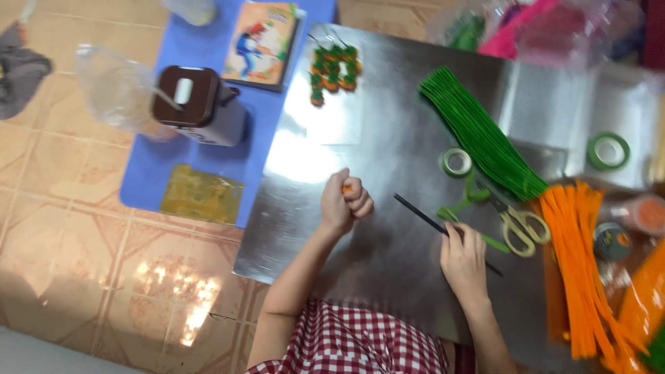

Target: Assembling artificial carrots by wrapping green floral tape around the base of an orange cone and a green stem.

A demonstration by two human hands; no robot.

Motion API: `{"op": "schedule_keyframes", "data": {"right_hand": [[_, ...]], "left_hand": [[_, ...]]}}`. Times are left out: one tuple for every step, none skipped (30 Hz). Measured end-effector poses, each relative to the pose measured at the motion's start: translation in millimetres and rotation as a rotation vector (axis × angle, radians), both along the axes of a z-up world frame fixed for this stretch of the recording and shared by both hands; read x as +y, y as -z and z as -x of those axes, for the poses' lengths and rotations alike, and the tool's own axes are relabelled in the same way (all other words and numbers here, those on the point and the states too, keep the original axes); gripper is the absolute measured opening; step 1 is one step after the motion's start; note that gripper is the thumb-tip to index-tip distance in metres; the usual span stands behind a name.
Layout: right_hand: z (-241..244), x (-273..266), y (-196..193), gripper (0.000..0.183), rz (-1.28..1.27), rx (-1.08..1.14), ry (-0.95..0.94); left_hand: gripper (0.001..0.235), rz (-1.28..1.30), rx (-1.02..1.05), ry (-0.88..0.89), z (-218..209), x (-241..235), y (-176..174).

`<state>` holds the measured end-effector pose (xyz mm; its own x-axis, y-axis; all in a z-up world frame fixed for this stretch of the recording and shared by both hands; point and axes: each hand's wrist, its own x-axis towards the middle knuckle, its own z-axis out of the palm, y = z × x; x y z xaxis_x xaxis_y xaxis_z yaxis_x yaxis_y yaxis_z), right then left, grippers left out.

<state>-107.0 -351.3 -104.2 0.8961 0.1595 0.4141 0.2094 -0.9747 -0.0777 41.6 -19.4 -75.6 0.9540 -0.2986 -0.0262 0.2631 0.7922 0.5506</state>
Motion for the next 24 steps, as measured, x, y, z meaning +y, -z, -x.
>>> {"op": "schedule_keyframes", "data": {"right_hand": [[1.2, -4.1, -4.3, 0.032, 0.008, 0.013, 0.027], [1.8, -8.9, -8.7, 0.028, -0.034, 0.021, 0.028], [-1.8, -12.5, -11.9, 0.025, -0.079, 0.023, 0.030], [-3.5, -25.9, -16.9, 0.025, -0.074, 0.030, 0.057], [-5.1, -38.2, -21.1, 0.024, -0.119, -0.001, 0.065], [-6.0, -50.6, -25.5, 0.023, -0.163, -0.033, 0.073], [-9.7, -62.1, -38.1, 0.023, -0.161, -0.030, 0.093], [-13.2, -73.6, -51.1, 0.026, -0.170, -0.057, 0.105], [-17.9, -86.0, -64.6, 0.029, -0.177, -0.086, 0.116], [-20.4, -96.8, -67.8, 0.029, -0.175, -0.085, 0.135], [-24.5, -108.2, -70.9, 0.024, -0.210, -0.092, 0.169], [-28.0, -119.1, -74.3, 0.019, -0.245, -0.099, 0.203], [-37.9, -128.3, -70.8, 0.019, -0.243, -0.102, 0.214], [-47.6, -137.2, -67.6, 0.017, -0.253, -0.123, 0.219], [-58.4, -145.7, -64.7, 0.016, -0.262, -0.144, 0.224], [-65.7, -151.1, -51.4, 0.016, -0.262, -0.147, 0.233], [-75.4, -156.8, -38.0, 0.014, -0.196, -0.165, 0.235], [-85.3, -162.3, -24.9, 0.012, -0.130, -0.183, 0.239], [-86.9, -160.1, -18.1, 0.012, -0.131, -0.190, 0.244], [-88.8, -157.5, -11.2, 0.017, -0.093, -0.184, 0.267], [-90.8, -154.8, -3.9, 0.023, -0.055, -0.177, 0.289], [-91.2, -154.5, -0.5, 0.023, -0.056, -0.184, 0.292], [-91.6, -154.8, 2.2, 0.020, -0.029, -0.193, 0.312], [-92.3, -154.1, 4.7, 0.021, -0.003, -0.202, 0.332]], "left_hand": [[0.065, 0.008, 0.013, 0.027, -1.7, -7.7, -0.1], [0.065, -0.074, 0.006, 0.007, -4.0, -16.1, -0.5], [0.066, -0.158, -0.009, -0.013, -10.0, -23.2, -1.3], [0.066, -0.153, -0.002, 0.015, -12.9, -34.8, -0.7], [0.066, -0.203, -0.007, 0.015, -14.5, -44.5, -0.4], [0.067, -0.253, -0.014, 0.016, -15.4, -54.1, -0.5], [0.067, -0.252, -0.012, 0.036, -18.9, -66.5, 0.4], [0.067, -0.327, -0.034, 0.072, -21.9, -78.8, 0.8], [0.068, -0.401, -0.057, 0.106, -25.8, -91.5, 0.8], [0.068, -0.399, -0.058, 0.125, -30.6, -109.8, -3.3], [0.070, -0.505, -0.145, 0.134, -35.4, -127.8, -7.6], [0.073, -0.610, -0.234, 0.143, -39.4, -145.3, -12.2], [0.073, -0.608, -0.239, 0.152, -51.6, -165.0, -15.2], [0.073, -0.775, -0.418, 0.153, -63.5, -184.3, -18.6], [0.073, -0.939, -0.600, 0.149, -75.7, -203.0, -22.5], [0.073, -0.936, -0.606, 0.156, -91.2, -222.8, -10.6], [0.074, -1.021, -0.685, 0.155, -108.3, -242.5, 0.8], [0.075, -1.105, -0.765, 0.153, -125.4, -262.1, 11.7], [0.075, -1.104, -0.774, 0.154, -138.7, -280.3, 18.1], [0.074, -1.167, -0.783, 0.121, -152.2, -298.2, 24.5], [0.073, -1.231, -0.790, 0.086, -165.2, -315.6, 31.4], [0.073, -1.231, -0.797, 0.085, -177.7, -326.0, 41.3], [0.077, -1.201, -0.727, 0.061, -190.1, -336.7, 51.3], [0.080, -1.169, -0.658, 0.038, -202.7, -346.5, 60.9]]}}
